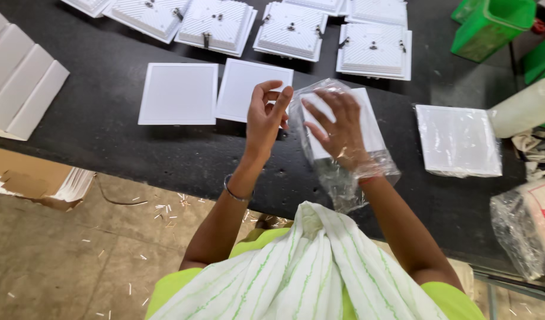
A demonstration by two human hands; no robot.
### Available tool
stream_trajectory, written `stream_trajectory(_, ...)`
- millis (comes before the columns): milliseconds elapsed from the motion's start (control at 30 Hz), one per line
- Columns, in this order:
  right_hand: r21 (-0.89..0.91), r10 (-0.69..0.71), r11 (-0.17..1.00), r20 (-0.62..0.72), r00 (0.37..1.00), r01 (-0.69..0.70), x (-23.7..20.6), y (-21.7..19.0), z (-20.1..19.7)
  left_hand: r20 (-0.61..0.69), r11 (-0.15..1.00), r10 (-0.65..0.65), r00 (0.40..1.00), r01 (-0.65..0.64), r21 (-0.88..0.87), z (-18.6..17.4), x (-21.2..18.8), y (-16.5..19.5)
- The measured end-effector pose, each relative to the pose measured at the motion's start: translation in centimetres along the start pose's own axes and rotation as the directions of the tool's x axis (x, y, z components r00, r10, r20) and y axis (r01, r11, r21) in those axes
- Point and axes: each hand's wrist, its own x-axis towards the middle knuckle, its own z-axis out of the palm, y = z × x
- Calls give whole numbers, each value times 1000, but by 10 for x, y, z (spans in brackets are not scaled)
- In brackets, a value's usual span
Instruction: The person wraps square LED panel light fixtures in clear plastic film at a workbench, folding the film over each panel and pressing it closed, then sets the wrapped panel aside. They occasionally reach down to adjust a white sack on the floor and continue wrapping the next panel.
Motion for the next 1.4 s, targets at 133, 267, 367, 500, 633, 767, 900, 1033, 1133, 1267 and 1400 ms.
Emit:
stream_trajectory(133, 166, 184, 967, 64, 981, -192, 1, -23, 55, -15, 1000, -20, 1000, 19, -13, -42, 9, 13)
stream_trajectory(267, 452, 576, 611, 311, 756, -650, 21, 1, 97, -24, 989, -47, 999, 50, 136, -100, -5, 11)
stream_trajectory(367, 400, 485, 746, 222, 846, -533, 34, 5, 110, -97, 960, -31, 995, 57, 275, -131, -6, 4)
stream_trajectory(500, 466, 466, 521, 547, 695, -716, 51, -22, 115, -204, 897, 95, 974, 5, 442, -161, -2, -8)
stream_trajectory(633, 691, 203, 546, 440, 875, -474, 17, -54, 82, -290, 761, 284, 914, -31, 648, -195, 9, -15)
stream_trajectory(767, 496, 211, 756, 435, 876, -428, -10, -52, 54, -219, 638, 398, 891, -97, 764, -215, 11, -23)
stream_trajectory(900, 489, 193, 742, 499, 845, -459, -31, -57, 34, -273, 565, 192, 943, 121, 816, -199, 7, -29)
stream_trajectory(1033, 696, 230, 64, 687, 689, -715, -52, -68, 29, -32, 388, 322, 946, -102, 916, -159, -3, -31)
stream_trajectory(1133, 639, 140, -484, 731, 668, -598, -64, -72, 36, 277, 457, 171, 946, -325, 828, -110, -23, -53)
stream_trajectory(1267, 536, 271, -708, 808, 524, -460, -83, -80, 48, 428, 215, 49, 903, -428, 878, -69, -34, -89)
stream_trajectory(1400, 549, 270, -612, 822, 502, -570, -111, -82, 36, 386, 80, -10, 923, -384, 920, -66, -32, -118)
